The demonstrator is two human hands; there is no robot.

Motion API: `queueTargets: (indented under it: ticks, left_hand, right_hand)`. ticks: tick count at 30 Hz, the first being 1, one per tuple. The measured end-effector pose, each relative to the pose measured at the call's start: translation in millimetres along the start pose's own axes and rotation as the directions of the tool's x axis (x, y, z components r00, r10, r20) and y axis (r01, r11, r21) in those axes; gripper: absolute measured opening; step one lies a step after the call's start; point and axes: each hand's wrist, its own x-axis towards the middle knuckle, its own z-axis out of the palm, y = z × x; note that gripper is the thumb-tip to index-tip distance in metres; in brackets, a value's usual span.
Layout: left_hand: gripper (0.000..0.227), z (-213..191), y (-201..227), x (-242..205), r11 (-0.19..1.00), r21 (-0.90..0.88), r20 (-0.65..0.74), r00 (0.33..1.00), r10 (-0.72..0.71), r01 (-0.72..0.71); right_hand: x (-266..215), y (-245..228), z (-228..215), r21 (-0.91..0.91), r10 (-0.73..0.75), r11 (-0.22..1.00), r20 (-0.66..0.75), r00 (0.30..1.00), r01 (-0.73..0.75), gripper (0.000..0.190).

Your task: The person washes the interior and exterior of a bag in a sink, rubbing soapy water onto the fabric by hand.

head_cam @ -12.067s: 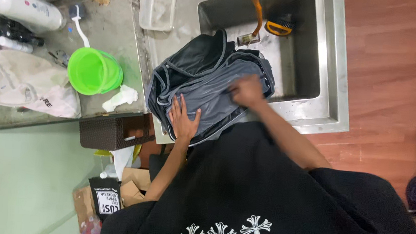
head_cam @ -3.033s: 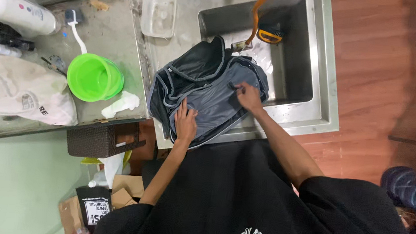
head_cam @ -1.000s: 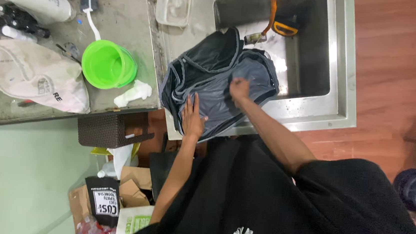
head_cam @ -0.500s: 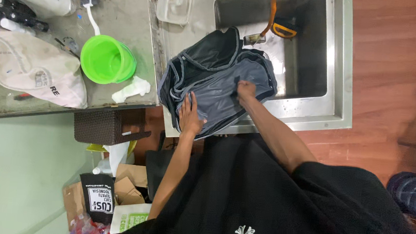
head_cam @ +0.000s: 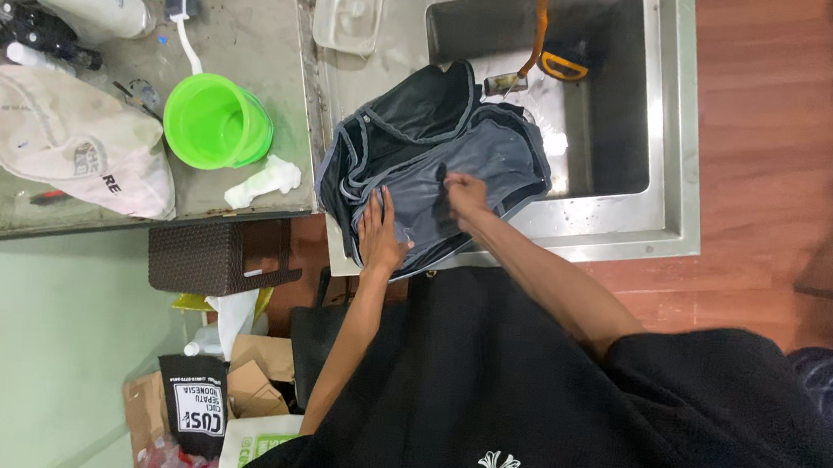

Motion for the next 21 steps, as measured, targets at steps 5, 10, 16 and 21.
queueTargets:
  ticks: [5, 10, 16, 21]
  left_hand:
    - [0.132, 1.5, 3.2, 0.9, 1.0, -0.027, -0.012, 1.0, 0.002, -0.002]
    - [0.132, -3.4, 6.5, 0.8, 0.999, -0.036, -0.004, 1.0, -0.018, 0.018]
    - [0.132, -0.4, 5.6, -1.5, 0.999, -0.018, 0.024, 0.999, -0.032, 0.032]
    - [0.129, -2.8, 11.5, -5.1, 0.999, -0.008, 0.014, 0.999, -0.051, 0.051]
  right_hand:
    - [120.8, 36.0, -12.9, 0.04, 0.003, 0.999, -0.151, 0.989, 0.003, 0.02]
    - [58.4, 20.4, 1.5, 0.003, -0.023, 1.0, 0.001, 1.0, 0.023, 0.023]
    - [112.5, 37.9, -8.6, 0.006, 0.03, 1.0, -0.099, 0.995, -0.03, 0.024]
    - [65.0, 19.2, -15.7, 0.0, 0.002, 1.0, 0.021, 1.0, -0.002, 0.011]
